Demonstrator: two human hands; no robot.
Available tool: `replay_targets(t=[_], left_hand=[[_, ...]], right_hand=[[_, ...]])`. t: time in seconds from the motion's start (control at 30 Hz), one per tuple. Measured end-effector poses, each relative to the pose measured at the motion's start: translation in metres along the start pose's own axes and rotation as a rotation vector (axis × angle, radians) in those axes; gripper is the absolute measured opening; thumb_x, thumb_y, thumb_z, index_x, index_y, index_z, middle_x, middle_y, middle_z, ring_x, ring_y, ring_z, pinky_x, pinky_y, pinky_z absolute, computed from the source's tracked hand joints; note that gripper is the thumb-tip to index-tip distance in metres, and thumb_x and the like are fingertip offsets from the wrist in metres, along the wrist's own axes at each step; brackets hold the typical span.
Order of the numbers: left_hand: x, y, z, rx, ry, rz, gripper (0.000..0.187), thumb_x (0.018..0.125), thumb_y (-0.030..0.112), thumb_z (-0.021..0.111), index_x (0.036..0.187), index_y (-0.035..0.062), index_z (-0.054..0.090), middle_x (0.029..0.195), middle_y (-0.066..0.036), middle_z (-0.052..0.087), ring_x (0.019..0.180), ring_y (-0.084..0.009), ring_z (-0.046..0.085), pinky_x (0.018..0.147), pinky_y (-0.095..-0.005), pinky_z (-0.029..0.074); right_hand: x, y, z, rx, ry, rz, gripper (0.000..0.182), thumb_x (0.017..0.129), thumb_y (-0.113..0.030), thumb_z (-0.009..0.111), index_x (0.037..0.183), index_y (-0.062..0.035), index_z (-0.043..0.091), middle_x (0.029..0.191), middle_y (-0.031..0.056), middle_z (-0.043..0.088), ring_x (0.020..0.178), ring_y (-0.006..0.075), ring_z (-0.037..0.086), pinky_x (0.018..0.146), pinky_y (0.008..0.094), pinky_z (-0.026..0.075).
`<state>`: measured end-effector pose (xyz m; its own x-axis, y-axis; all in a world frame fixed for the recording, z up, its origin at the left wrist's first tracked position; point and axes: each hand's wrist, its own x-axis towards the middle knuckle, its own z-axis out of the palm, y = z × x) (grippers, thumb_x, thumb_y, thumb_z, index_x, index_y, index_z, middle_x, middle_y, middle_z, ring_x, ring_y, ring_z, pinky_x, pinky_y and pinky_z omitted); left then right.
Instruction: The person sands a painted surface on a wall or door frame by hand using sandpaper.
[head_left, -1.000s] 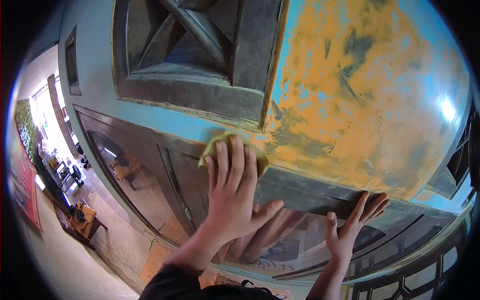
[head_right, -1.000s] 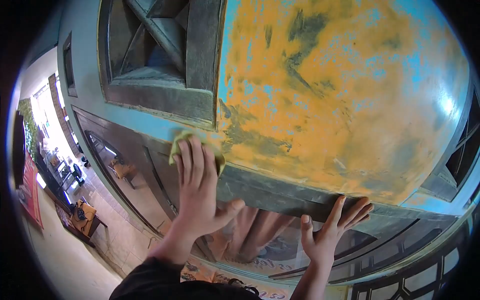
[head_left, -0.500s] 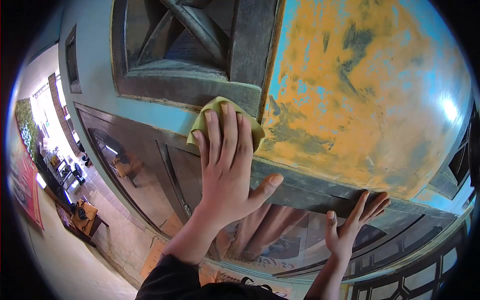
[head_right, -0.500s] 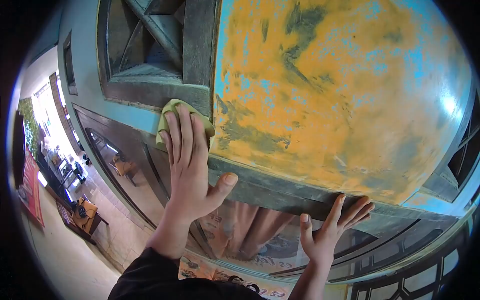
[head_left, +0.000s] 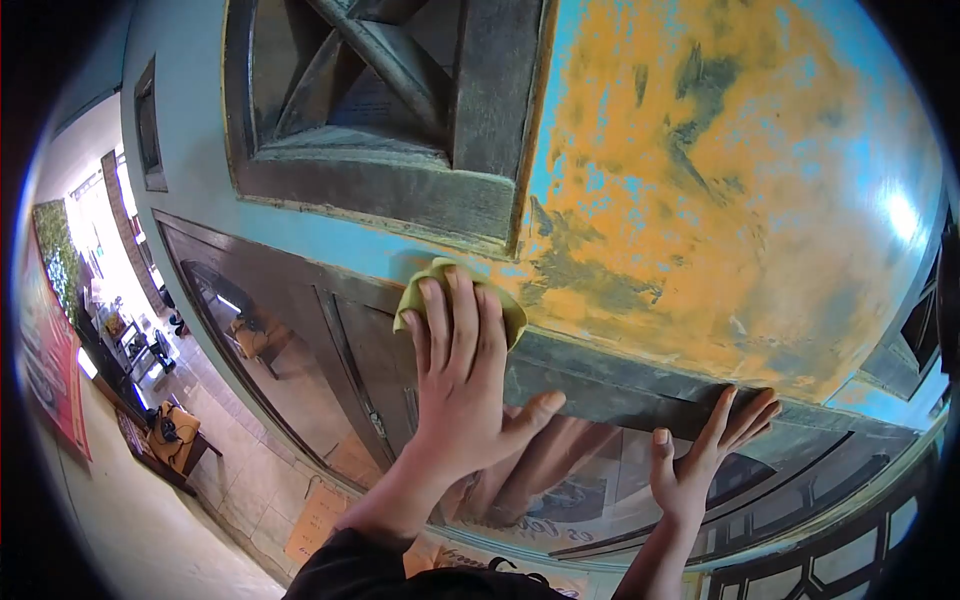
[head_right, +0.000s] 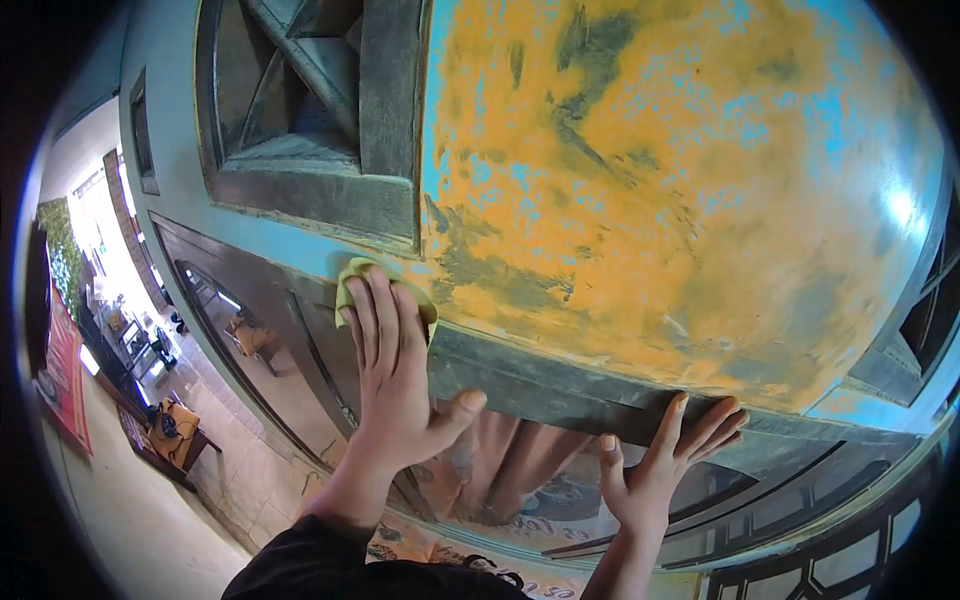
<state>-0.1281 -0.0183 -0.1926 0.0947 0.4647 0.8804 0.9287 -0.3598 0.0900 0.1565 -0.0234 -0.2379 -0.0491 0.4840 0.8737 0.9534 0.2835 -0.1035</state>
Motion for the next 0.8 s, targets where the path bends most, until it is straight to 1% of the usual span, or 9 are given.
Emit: replay_targets(t=[0.1,0.2,0.33,0.37,0.47,0.53,0.6,0.63,0.8], left_hand=[[0.022,-0.002,-0.012,0.029,-0.008,-0.008,0.104,0.093,0.067,0.047,0.153,-0.0112,0.012,0.16,-0.035,0.004,0.149,-0.0527,-0.002,0.116,-0.0635,0.001],[0.027,-0.005,-0.016,0.033,-0.007,-0.018,0.104,0.093,0.065,0.048,0.153,-0.0109,0.012,0.16,-0.035,0.003,0.149,-0.0527,-0.001,0.116,-0.0635,0.001],[-0.006,0.008,0.004,-0.022,0.002,-0.015,0.103,0.093,0.064,0.049,0.153,-0.0115,0.012,0.16,-0.035,0.004,0.149,-0.0522,-0.002,0.116,-0.0634,0.0],[0.0,0.005,0.009,-0.029,0.06,-0.019,0.096,0.092,0.062,0.051,0.15,-0.0105,0.025,0.159,-0.034,0.013,0.149,-0.0528,0.002,0.114,-0.0676,0.003],[0.028,0.0,-0.014,-0.015,0.005,-0.032,0.105,0.092,0.065,0.049,0.153,-0.0114,0.011,0.16,-0.036,0.004,0.149,-0.053,-0.003,0.115,-0.0641,-0.002],[0.025,-0.001,-0.011,-0.01,0.008,-0.018,0.104,0.092,0.065,0.049,0.153,-0.0117,0.013,0.159,-0.036,0.005,0.148,-0.054,-0.003,0.115,-0.0644,-0.002],[0.004,0.009,-0.001,-0.041,-0.017,-0.023,0.102,0.093,0.064,0.048,0.152,-0.0118,0.014,0.159,-0.036,0.005,0.148,-0.0542,-0.003,0.115,-0.0645,-0.001],[-0.001,0.015,0.004,-0.056,-0.004,0.014,0.102,0.093,0.064,0.048,0.152,-0.0118,0.016,0.159,-0.036,0.006,0.148,-0.0544,-0.001,0.115,-0.0648,0.001],[0.024,0.013,-0.013,-0.023,-0.053,0.035,0.104,0.092,0.066,0.049,0.152,-0.0118,0.016,0.159,-0.036,0.007,0.148,-0.0542,0.001,0.114,-0.066,0.003]], right_hand=[[-0.001,0.0,0.0,0.008,-0.004,-0.003,0.086,0.094,-0.062,0.051,0.16,-0.0166,0.019,0.163,0.0285,-0.006,0.148,0.0519,-0.012,0.112,0.0701,-0.006],[-0.001,0.001,0.0,0.015,0.002,-0.006,0.086,0.094,-0.061,0.052,0.159,-0.0169,0.019,0.163,0.0285,-0.005,0.148,0.052,-0.012,0.112,0.0699,-0.006],[0.0,0.002,0.002,0.013,0.016,-0.021,0.086,0.094,-0.061,0.053,0.159,-0.0172,0.019,0.163,0.0285,-0.005,0.148,0.0519,-0.012,0.112,0.0698,-0.006],[-0.001,0.003,0.001,0.009,0.01,-0.023,0.086,0.094,-0.061,0.053,0.159,-0.0173,0.019,0.163,0.0285,-0.005,0.148,0.0519,-0.012,0.112,0.0698,-0.006],[0.0,0.0,0.0,0.013,0.007,-0.01,0.086,0.094,-0.061,0.053,0.16,-0.0177,0.019,0.163,0.0284,-0.005,0.148,0.0518,-0.012,0.112,0.0698,-0.007],[-0.001,0.0,0.0,0.021,0.006,-0.012,0.086,0.094,-0.061,0.053,0.16,-0.018,0.019,0.163,0.0285,-0.005,0.148,0.0519,-0.012,0.112,0.0701,-0.007],[0.0,0.001,0.0,0.024,0.01,-0.017,0.086,0.094,-0.061,0.053,0.16,-0.0182,0.019,0.163,0.0285,-0.005,0.148,0.052,-0.012,0.112,0.0703,-0.006],[0.001,0.001,0.0,0.023,0.013,-0.019,0.086,0.094,-0.061,0.053,0.16,-0.0182,0.019,0.163,0.0285,-0.005,0.148,0.052,-0.012,0.112,0.0704,-0.006],[-0.001,0.001,0.001,0.025,0.009,-0.012,0.086,0.093,-0.061,0.054,0.16,-0.019,0.019,0.163,0.0287,-0.005,0.148,0.0523,-0.012,0.112,0.0706,-0.006]])
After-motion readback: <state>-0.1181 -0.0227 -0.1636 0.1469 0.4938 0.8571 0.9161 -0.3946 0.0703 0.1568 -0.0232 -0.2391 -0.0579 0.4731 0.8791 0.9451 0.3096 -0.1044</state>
